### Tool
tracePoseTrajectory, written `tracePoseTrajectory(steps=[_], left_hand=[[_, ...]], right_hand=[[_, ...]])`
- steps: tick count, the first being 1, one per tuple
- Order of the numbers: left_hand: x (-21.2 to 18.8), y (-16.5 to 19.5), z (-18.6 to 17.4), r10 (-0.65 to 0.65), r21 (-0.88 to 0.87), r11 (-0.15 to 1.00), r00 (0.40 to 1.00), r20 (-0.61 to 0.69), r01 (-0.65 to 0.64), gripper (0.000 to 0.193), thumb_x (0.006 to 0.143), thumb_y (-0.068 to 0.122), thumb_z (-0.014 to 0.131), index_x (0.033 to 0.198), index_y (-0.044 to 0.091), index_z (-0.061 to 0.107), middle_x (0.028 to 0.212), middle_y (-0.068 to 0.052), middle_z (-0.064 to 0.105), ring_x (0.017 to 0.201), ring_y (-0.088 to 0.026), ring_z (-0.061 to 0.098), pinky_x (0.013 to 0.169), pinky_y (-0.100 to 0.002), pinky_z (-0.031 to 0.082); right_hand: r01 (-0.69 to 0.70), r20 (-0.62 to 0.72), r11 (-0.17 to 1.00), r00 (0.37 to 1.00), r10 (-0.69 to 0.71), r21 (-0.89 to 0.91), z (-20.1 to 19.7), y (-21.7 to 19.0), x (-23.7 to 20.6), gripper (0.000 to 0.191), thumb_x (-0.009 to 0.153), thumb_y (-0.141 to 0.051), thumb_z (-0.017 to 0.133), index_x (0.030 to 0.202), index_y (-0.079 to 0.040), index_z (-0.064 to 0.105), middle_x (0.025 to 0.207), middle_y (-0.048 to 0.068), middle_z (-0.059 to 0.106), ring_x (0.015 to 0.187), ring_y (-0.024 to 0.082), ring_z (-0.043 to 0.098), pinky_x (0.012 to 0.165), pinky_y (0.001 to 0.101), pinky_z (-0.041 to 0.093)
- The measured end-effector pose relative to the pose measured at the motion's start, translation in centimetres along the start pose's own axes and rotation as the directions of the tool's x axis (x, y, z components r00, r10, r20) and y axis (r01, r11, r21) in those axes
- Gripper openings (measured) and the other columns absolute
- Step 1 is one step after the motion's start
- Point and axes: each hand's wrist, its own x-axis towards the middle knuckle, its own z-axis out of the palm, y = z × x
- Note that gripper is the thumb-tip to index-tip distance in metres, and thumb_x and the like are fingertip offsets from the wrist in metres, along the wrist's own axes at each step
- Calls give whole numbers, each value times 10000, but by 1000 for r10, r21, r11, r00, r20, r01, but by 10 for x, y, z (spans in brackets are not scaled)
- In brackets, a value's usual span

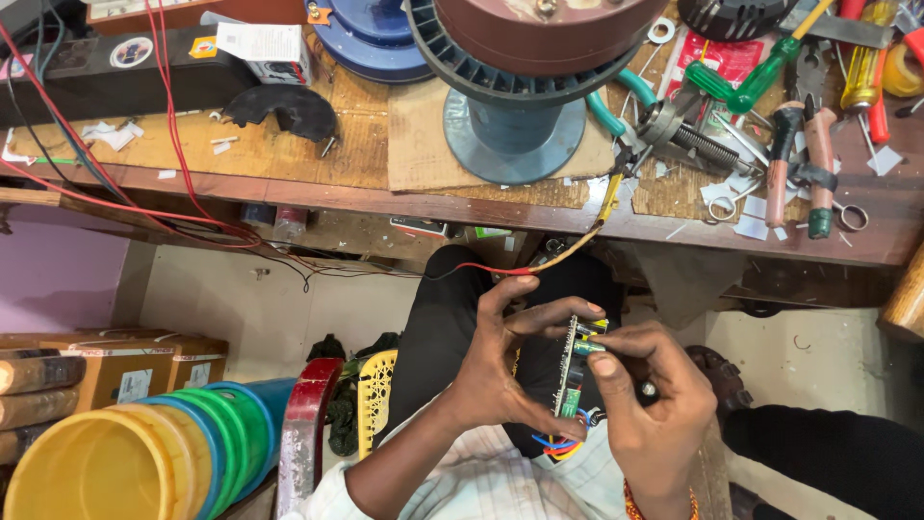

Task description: The person works on a small electronic component with wires, using pliers to strip insulation and a screwdriver to adjust terminals. They handle the component repeatedly, connecting and disconnecting wires while seated at a cluttered workbench.

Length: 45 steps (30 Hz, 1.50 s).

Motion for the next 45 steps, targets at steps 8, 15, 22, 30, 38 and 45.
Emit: tracePoseTrajectory(steps=[8, 15, 22, 30, 38, 45], left_hand=[[-1, -2, 3, 22, 53, 998, 1000, 19, -23, 1234, 675, 104, 997, 1563, 245, 152, 1499, -202, 548, 1353, -268, 582, 1163, -435, 495], [-1, -4, 6, 23, 29, 999, 999, 32, -24, 1193, 711, 99, 984, 1565, 252, 164, 1478, -181, 518, 1347, -254, 560, 1151, -429, 487], [-3, -2, 8, 19, 77, 997, 999, 34, -22, 1190, 702, 136, 990, 1557, 252, 170, 1463, -162, 529, 1345, -248, 563, 1144, -412, 481], [6, 16, 12, 92, 243, 965, 994, 52, -102, 958, 683, 204, 1000, 1416, 197, 384, 1447, -180, 606, 1293, -258, 612, 1136, -386, 537], [15, 25, 1, 133, 370, 909, 975, 176, -191, 839, 680, 239, 992, 1379, 161, 534, 1425, -162, 621, 1321, -287, 665, 1127, -378, 575], [-1, -4, 27, 91, -204, 976, 994, 58, -78, 834, 784, 183, 976, 1417, 223, 434, 1501, -159, 491, 1395, -227, 523, 1112, -372, 508]], right_hand=[[-87, 42, 994, 996, 84, 59, -9, 6, -2, 94, 945, -14, 673, 1007, 56, 666, 974, 82, 677, 810, 81, 613, 722, 208, 479], [-55, 50, 995, 997, 51, 80, -13, 14, -2, 107, 944, 11, 659, 1037, 65, 657, 1027, 101, 672, 899, 98, 637, 783, 217, 507], [-55, 66, 993, 997, 49, 101, -17, 15, -6, 115, 943, 12, 664, 1043, 68, 658, 1029, 105, 664, 904, 103, 638, 781, 221, 509], [-111, 66, 991, 992, 106, 76, -26, 17, -7, 134, 900, -1, 713, 1010, 70, 682, 1006, 103, 701, 879, 102, 662, 763, 220, 525], [-66, 14, 996, 998, 67, -51, -26, -7, -4, 120, 879, 34, 735, 989, 51, 690, 962, 80, 719, 867, 84, 675, 756, 206, 531], [51, 22, 884, 999, -46, -465, -28, -21, -12, 162, 808, 6, 812, 938, 41, 721, 835, 84, 684, 664, 132, 580, 610, 248, 455]])
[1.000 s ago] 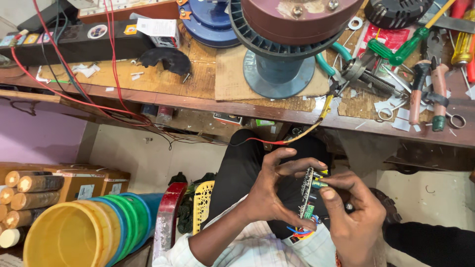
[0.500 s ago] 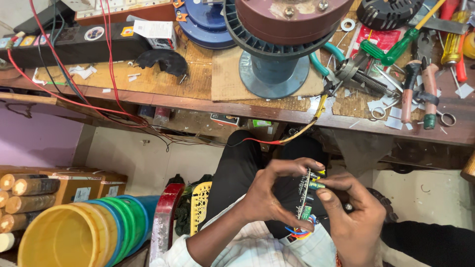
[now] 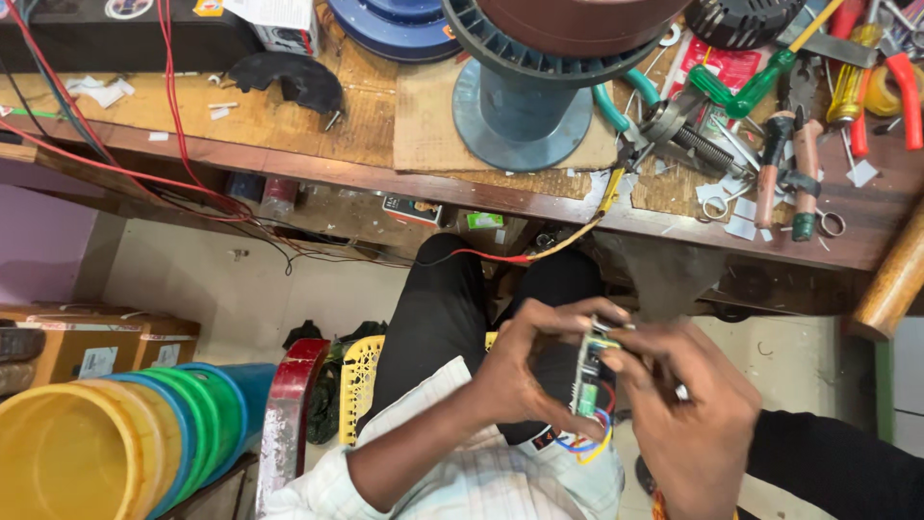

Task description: The person works on a small electronic component with wires, using pliers to strip insulation and a screwdriver to adjust terminals. They handle the component repeatedly, connecting and disconnecting wires while seated at a cluttered workbench.

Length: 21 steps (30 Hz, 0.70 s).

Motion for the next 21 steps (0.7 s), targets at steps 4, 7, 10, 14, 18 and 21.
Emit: tracePoseTrajectory(steps=[4, 7, 10, 14, 18, 21], left_hand=[[-2, 1, 0, -16, -239, 971, 995, -98, -8, 1008, 754, 180, 984, 1518, 221, 329, 1536, -210, 441, 1404, -254, 493, 1166, -426, 462], [3, 14, -25, 17, -211, 975, 977, -211, -62, 1111, 737, 329, 968, 1569, 230, 238, 1553, -233, 475, 1385, -284, 534, 1156, -450, 487], [2, 29, -51, -111, -153, 986, 936, -333, 63, 1126, 725, 421, 960, 1537, 204, 210, 1505, -229, 481, 1261, -344, 608, 1024, -522, 562], [-11, 35, -66, -206, -401, 915, 908, -364, 47, 950, 756, 424, 956, 1448, 146, 368, 1474, -234, 508, 1196, -444, 640, 1057, -580, 562], [-20, 37, -72, -148, -396, 918, 934, -324, 9, 880, 796, 479, 923, 1441, 131, 436, 1477, -215, 517, 1252, -492, 641, 1049, -561, 555], [-22, 39, -75, -187, -419, 907, 925, -331, 33, 909, 785, 514, 913, 1436, 109, 425, 1472, -220, 524, 1238, -490, 661, 1027, -540, 572]], right_hand=[[236, -150, 802, 972, -183, 549, 1, 16, 7, 146, 1066, -87, 703, 981, 28, 674, 886, 79, 651, 763, 143, 621, 760, 256, 507], [52, -52, 18, 998, 18, 998, -5, 38, 32, 262, 1234, -162, 623, 1075, 46, 631, 897, 95, 600, 729, 133, 564, 692, 241, 486], [-120, 173, -324, 975, 141, 938, -14, 66, 55, 191, 1144, -118, 580, 1259, 35, 592, 1096, 134, 595, 969, 214, 555, 909, 307, 470], [-249, 342, -354, 910, 233, 902, 10, 93, 37, 513, 849, 6, 571, 1355, 88, 555, 1359, 241, 606, 1342, 330, 503, 1185, 464, 363], [-416, 435, -128, 867, 244, 900, 25, 102, 27, 591, 800, 141, 504, 1381, 45, 555, 1470, 240, 559, 1461, 345, 433, 1205, 467, 297], [-461, 464, -70, 856, 230, 885, 23, 105, 30, 529, 842, 192, 499, 1336, 30, 591, 1476, 244, 555, 1441, 353, 466, 1184, 461, 337]])
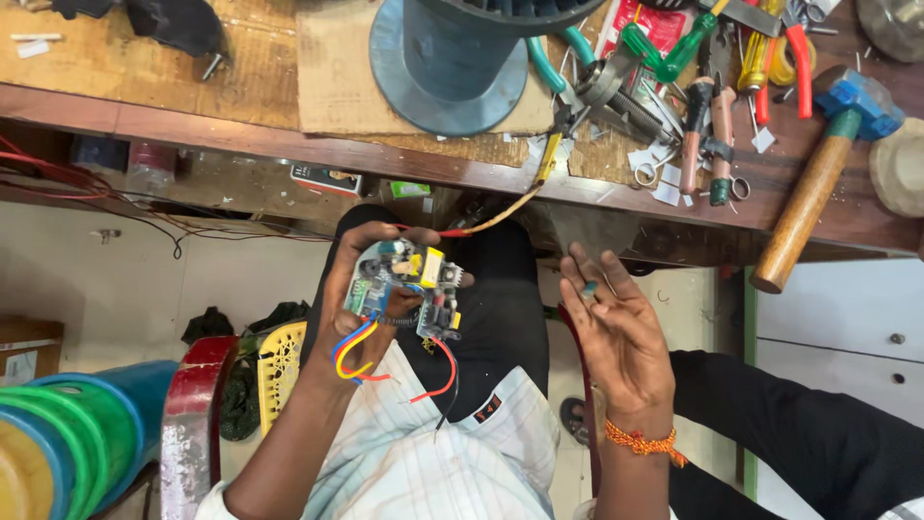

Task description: The person works on a small electronic component with wires, using pliers to strip insulation and a screwdriver to adjust terminals. They handle the component repeatedly, connecting and disconnecting wires while seated at a cluttered workbench.

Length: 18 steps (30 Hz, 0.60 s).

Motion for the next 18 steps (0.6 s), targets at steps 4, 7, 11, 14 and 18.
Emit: tracePoseTrajectory(steps=[4, 7, 11, 14, 18], left_hand=[[6, -3, -1, -109, 3, 994, 994, 4, 109, 861, 819, 499, 883, 1426, 97, 424, 1432, -250, 539, 1169, -484, 674, 940, -548, 601], [10, -11, -2, -160, 113, 980, 986, -42, 164, 796, 868, 454, 859, 1405, 85, 402, 1381, -276, 538, 1106, -492, 656, 890, -544, 577], [3, -12, -4, -113, 84, 991, 991, 66, 108, 813, 931, 573, 739, 1473, 72, 399, 1444, -229, 546, 1171, -416, 652, 1016, -515, 554], [3, -12, -5, -105, -35, 993, 989, 106, 109, 849, 945, 623, 696, 1512, 68, 395, 1475, -222, 547, 1214, -395, 658, 1069, -504, 543], [6, -16, -5, -104, -74, 991, 992, 64, 109, 810, 964, 575, 711, 1500, 61, 388, 1473, -240, 528, 1220, -402, 641, 1062, -526, 532]], right_hand=[[7, -5, 999, 1000, -7, -53, -18, -1, -2, 408, 905, 179, 550, 1261, 6, 650, 1418, 242, 599, 1340, 325, 578, 1168, 449, 457], [38, -45, 993, 998, -43, -110, -41, 3, -2, 336, 964, 127, 592, 1281, 30, 640, 1342, 225, 642, 1262, 300, 626, 1121, 427, 507], [17, 101, 999, 995, -22, 51, -61, 8, 5, 295, 1090, 9, 622, 1385, 24, 628, 1289, 202, 662, 1117, 259, 666, 955, 354, 562], [61, 184, 998, 981, -64, 23, -57, 9, 6, 252, 1131, -175, 621, 1333, -25, 626, 1109, 97, 667, 926, 194, 644, 806, 322, 533], [43, 218, 986, 973, -77, 159, -36, 16, 7, 255, 1195, -326, 551, 1177, -75, 596, 915, 3, 563, 790, 106, 505, 763, 283, 422]])
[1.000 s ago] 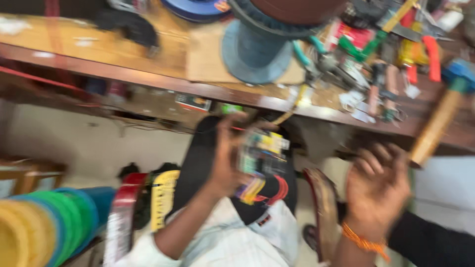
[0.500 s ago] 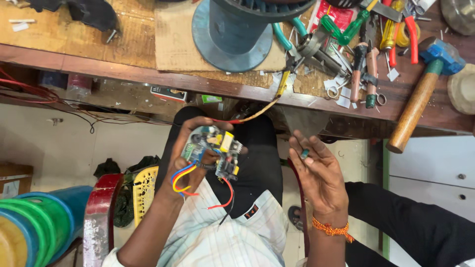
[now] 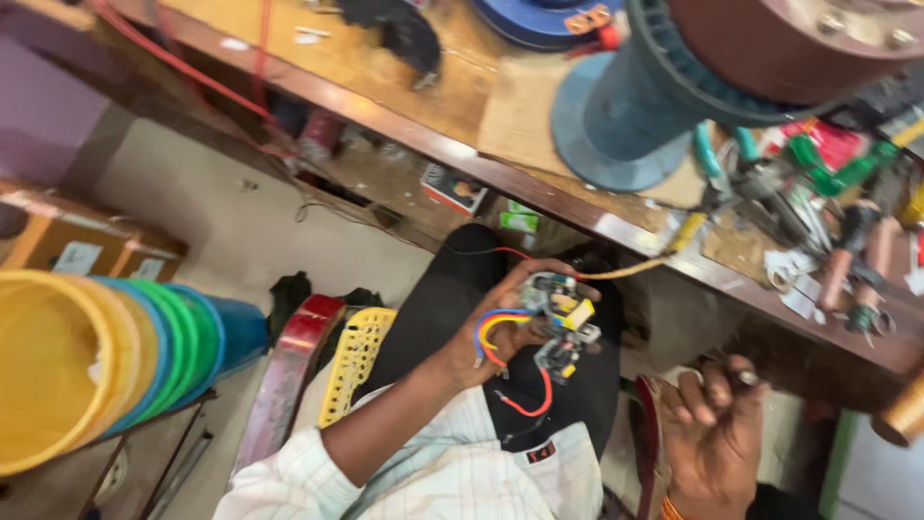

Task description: The person works on a small electronic component with wires, using pliers to strip insulation and a screwdriver to adjust terminals. They handle the component repeatedly, connecting and disconnecting wires while seated at a cluttered workbench.

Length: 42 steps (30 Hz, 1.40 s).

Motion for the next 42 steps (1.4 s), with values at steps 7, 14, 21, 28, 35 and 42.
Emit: tracePoseTrajectory(steps=[7, 14, 21, 28, 35, 42], left_hand=[[-9, -3, 1, 119, 288, 949, 992, 42, -126, 780, 970, 501, 736, 1529, 62, 416, 1487, -188, 533, 1396, -261, 554, 1199, -416, 468], [-10, -4, 1, 106, 353, 929, 994, 27, -109, 793, 949, 503, 754, 1511, 56, 417, 1514, -170, 536, 1408, -223, 548, 1192, -376, 472], [-12, -8, -2, 100, 406, 909, 995, 1, -91, 804, 939, 539, 723, 1497, 43, 425, 1495, -173, 538, 1362, -229, 569, 1117, -394, 521], [-12, -12, -5, 75, 146, 987, 997, -27, -71, 851, 948, 552, 721, 1526, 31, 376, 1494, -203, 531, 1373, -258, 566, 1176, -400, 473], [-11, -8, -5, 69, 110, 992, 997, -29, -65, 877, 940, 570, 722, 1529, 28, 363, 1489, -207, 529, 1352, -270, 576, 1152, -413, 480], [-3, 49, 6, 234, 492, 838, 970, 68, -237, 858, 927, 454, 826, 1552, 52, 398, 1521, -164, 509, 1347, -236, 564, 1143, -389, 505]], right_hand=[[-107, -45, 988, 993, 112, 112, 16, 15, 8, 260, 1202, -310, 526, 1278, -76, 608, 907, 15, 515, 783, 125, 476, 733, 286, 414], [-62, -127, 912, 992, 11, -406, 29, 29, 13, 213, 1093, -191, 598, 1231, -33, 633, 962, 47, 590, 845, 153, 520, 739, 328, 451], [-74, -142, 560, 987, -80, -825, 72, 48, 18, 265, 1006, -30, 617, 1237, 98, 638, 1102, 162, 690, 966, 192, 661, 842, 338, 554], [-106, -166, 486, 983, -81, -867, 103, 50, 27, 414, 847, 97, 687, 1250, 49, 609, 1091, 217, 734, 864, 191, 671, 778, 296, 554], [-75, -98, 661, 995, 2, -746, 82, 47, 30, 280, 874, 59, 722, 1145, 55, 651, 1100, 195, 710, 926, 213, 686, 806, 338, 566], [-93, -46, 820, 996, 82, -565, 47, 43, 33, 228, 896, 8, 751, 1110, 35, 676, 1049, 162, 670, 827, 202, 627, 767, 371, 532]])
